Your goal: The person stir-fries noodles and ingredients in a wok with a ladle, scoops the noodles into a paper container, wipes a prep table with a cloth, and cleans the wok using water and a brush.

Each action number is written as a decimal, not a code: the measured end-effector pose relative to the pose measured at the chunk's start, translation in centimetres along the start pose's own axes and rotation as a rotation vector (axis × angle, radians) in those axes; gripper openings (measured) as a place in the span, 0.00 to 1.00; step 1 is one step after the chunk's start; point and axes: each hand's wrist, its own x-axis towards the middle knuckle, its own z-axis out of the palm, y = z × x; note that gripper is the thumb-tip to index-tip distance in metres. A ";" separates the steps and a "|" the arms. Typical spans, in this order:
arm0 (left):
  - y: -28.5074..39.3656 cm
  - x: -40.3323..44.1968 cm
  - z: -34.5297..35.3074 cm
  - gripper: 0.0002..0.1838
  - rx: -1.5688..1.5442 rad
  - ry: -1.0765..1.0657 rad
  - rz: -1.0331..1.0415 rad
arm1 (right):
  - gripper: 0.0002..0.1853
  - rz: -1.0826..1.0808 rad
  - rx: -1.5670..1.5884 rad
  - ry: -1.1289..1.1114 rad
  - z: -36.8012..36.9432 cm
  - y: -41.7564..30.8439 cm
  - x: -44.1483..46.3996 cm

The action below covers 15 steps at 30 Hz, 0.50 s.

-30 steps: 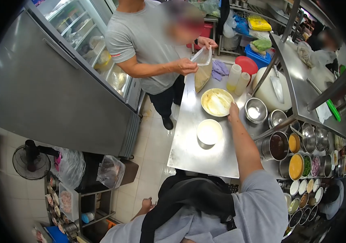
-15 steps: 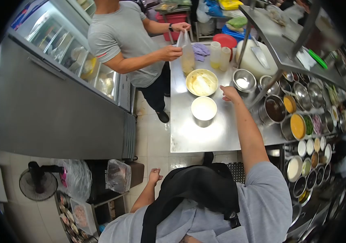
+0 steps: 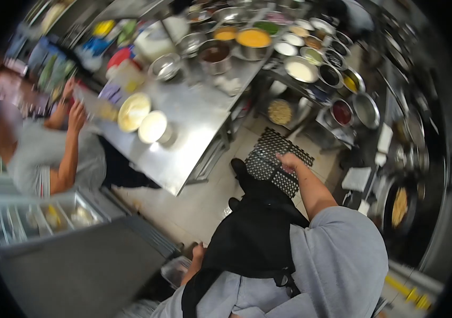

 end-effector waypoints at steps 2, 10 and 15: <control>-0.6 1.6 -1.3 0.23 -0.072 0.021 0.023 | 0.34 0.167 0.045 0.091 3.3 9.3 -0.1; 13.0 0.9 -10.8 0.28 -0.920 0.037 -0.213 | 0.47 0.456 1.135 0.226 6.7 28.8 -7.6; 22.8 4.7 -14.0 0.27 -0.758 0.064 -0.131 | 0.43 0.629 1.650 0.756 6.2 39.4 -3.2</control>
